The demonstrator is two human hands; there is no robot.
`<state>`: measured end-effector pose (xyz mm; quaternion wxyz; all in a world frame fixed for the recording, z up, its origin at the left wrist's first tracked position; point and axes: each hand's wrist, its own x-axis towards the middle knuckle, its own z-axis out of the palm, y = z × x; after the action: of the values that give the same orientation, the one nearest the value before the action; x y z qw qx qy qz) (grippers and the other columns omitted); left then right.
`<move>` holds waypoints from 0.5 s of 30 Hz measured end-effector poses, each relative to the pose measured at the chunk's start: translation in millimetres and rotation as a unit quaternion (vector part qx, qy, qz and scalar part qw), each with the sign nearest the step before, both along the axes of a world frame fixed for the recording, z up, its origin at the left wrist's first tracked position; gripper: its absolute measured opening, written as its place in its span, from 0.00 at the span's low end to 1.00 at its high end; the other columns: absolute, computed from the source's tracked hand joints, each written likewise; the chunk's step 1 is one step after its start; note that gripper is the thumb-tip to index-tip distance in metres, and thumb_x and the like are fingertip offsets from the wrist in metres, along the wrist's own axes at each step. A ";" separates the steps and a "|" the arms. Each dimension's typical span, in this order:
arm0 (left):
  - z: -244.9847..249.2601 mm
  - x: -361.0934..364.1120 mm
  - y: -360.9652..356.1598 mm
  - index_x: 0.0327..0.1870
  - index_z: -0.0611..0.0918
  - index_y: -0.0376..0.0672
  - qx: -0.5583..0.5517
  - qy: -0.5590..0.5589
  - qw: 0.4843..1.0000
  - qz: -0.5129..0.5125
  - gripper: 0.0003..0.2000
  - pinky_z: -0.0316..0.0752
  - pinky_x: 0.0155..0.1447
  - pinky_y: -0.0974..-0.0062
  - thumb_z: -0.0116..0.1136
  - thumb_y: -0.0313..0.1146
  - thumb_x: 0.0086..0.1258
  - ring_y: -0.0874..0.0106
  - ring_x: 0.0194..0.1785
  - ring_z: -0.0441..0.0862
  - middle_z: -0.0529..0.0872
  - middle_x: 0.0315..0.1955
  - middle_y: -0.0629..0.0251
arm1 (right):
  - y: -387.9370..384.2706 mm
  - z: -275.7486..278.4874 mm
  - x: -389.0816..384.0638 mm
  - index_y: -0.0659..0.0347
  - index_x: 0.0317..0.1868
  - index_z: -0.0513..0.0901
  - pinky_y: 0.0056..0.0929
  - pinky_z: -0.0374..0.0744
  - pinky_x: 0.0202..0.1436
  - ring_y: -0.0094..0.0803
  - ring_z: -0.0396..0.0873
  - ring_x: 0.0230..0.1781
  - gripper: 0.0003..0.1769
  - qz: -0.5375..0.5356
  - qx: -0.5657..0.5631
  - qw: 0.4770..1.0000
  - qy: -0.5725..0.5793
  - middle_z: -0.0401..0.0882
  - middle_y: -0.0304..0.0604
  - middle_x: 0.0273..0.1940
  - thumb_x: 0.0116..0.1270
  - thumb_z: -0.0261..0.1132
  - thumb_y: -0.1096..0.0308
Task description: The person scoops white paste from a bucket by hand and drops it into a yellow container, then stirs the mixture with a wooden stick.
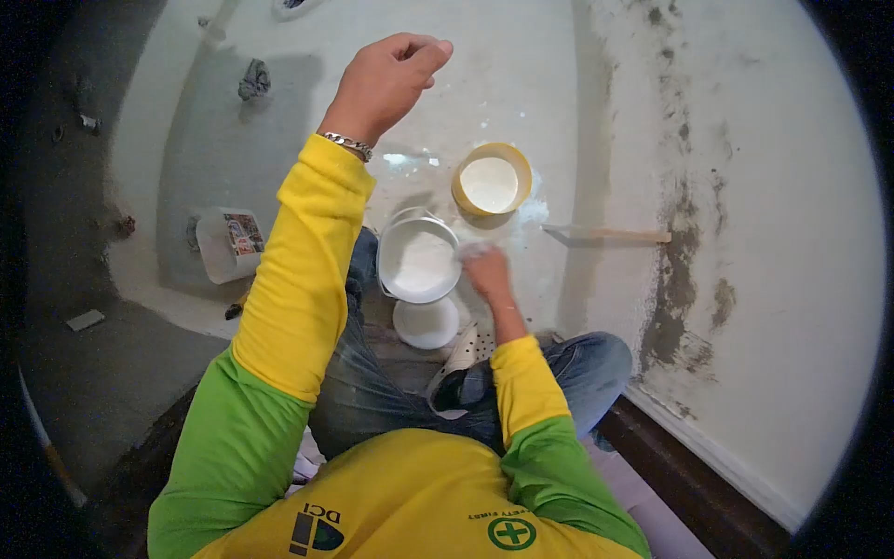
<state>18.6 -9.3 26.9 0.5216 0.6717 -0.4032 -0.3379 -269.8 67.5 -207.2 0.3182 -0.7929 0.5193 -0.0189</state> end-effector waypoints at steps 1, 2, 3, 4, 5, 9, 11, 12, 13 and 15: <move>-0.1 0.1 0.7 0.42 0.86 0.39 0.002 -0.003 1.000 -0.004 0.21 0.77 0.53 0.69 0.60 0.50 0.64 0.62 0.44 0.84 0.89 0.38 0.58 | 16.0 6.7 34.7 0.63 0.43 0.86 0.46 0.79 0.50 0.57 0.82 0.43 0.15 -0.074 0.094 0.991 -0.060 0.84 0.60 0.41 0.64 0.61 0.61; -0.6 0.6 2.1 0.42 0.86 0.38 0.007 -0.004 1.000 -0.001 0.21 0.77 0.52 0.69 0.60 0.50 0.64 0.62 0.44 0.85 0.89 0.38 0.58 | 21.3 -17.4 50.4 0.62 0.42 0.86 0.49 0.79 0.53 0.57 0.82 0.46 0.15 -0.021 0.084 0.993 -0.078 0.85 0.58 0.42 0.57 0.66 0.62; -1.4 2.4 3.5 0.42 0.86 0.38 0.013 -0.004 1.000 0.003 0.21 0.77 0.52 0.69 0.60 0.50 0.64 0.61 0.43 0.85 0.89 0.38 0.57 | 21.2 -23.4 66.4 0.62 0.42 0.86 0.49 0.79 0.53 0.57 0.82 0.46 0.15 -0.021 0.087 0.993 -0.079 0.85 0.58 0.42 0.57 0.66 0.62; -2.3 3.8 3.3 0.42 0.86 0.38 0.016 -0.006 1.000 0.004 0.21 0.77 0.52 0.69 0.60 0.50 0.64 0.61 0.43 0.85 0.89 0.38 0.57 | 18.6 -29.2 82.3 0.62 0.43 0.85 0.49 0.79 0.53 0.58 0.82 0.46 0.15 -0.003 0.073 0.997 -0.023 0.84 0.59 0.43 0.57 0.65 0.63; -3.0 3.7 3.0 0.41 0.86 0.38 0.000 -0.003 1.000 0.005 0.21 0.78 0.51 0.68 0.60 0.50 0.64 0.61 0.43 0.85 0.89 0.37 0.57 | 15.0 -39.0 92.6 0.63 0.44 0.85 0.48 0.79 0.53 0.58 0.82 0.46 0.16 0.018 0.061 0.997 0.034 0.84 0.60 0.43 0.58 0.64 0.65; 5.4 3.7 7.3 0.39 0.86 0.36 0.008 -0.019 1.000 -0.004 0.20 0.78 0.50 0.67 0.59 0.48 0.63 0.58 0.40 0.85 0.89 0.34 0.56 | 9.4 -93.6 122.4 0.64 0.46 0.84 0.48 0.80 0.53 0.58 0.82 0.45 0.17 0.053 0.035 0.998 0.021 0.84 0.61 0.44 0.57 0.63 0.65; 6.4 1.9 7.2 0.38 0.86 0.36 0.011 -0.032 0.999 0.001 0.20 0.79 0.50 0.67 0.58 0.48 0.62 0.58 0.40 0.85 0.89 0.32 0.55 | 15.3 -107.6 129.8 0.64 0.46 0.84 0.49 0.79 0.56 0.58 0.81 0.48 0.18 0.098 0.127 0.985 0.070 0.83 0.61 0.46 0.57 0.62 0.64; 7.3 0.9 7.3 0.38 0.86 0.36 0.002 -0.033 0.999 0.009 0.20 0.79 0.50 0.67 0.58 0.48 0.62 0.58 0.40 0.85 0.89 0.32 0.55 | 22.5 -111.7 128.2 0.62 0.47 0.84 0.49 0.78 0.56 0.57 0.81 0.48 0.18 0.099 0.088 0.991 0.004 0.83 0.60 0.46 0.59 0.61 0.63; 8.7 -0.3 7.5 0.37 0.86 0.36 -0.008 -0.033 0.999 0.017 0.20 0.79 0.50 0.67 0.58 0.48 0.62 0.58 0.40 0.85 0.89 0.32 0.55 | 32.8 -124.9 125.1 0.62 0.47 0.84 0.49 0.78 0.56 0.57 0.81 0.48 0.18 0.096 0.093 0.991 0.005 0.83 0.60 0.46 0.59 0.61 0.63; 13.9 1.8 8.1 0.37 0.86 0.36 0.006 -0.026 1.000 -0.001 0.20 0.79 0.50 0.67 0.58 0.48 0.62 0.58 0.40 0.85 0.89 0.32 0.55 | 50.9 -149.9 118.5 0.61 0.47 0.84 0.49 0.79 0.53 0.57 0.82 0.46 0.17 0.129 -0.069 0.979 -0.138 0.83 0.60 0.44 0.61 0.59 0.63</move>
<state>20.4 -1.2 40.8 0.5067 0.6829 -0.4150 -0.3236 -151.2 118.4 -357.1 0.3310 -0.8632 0.3609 -0.1228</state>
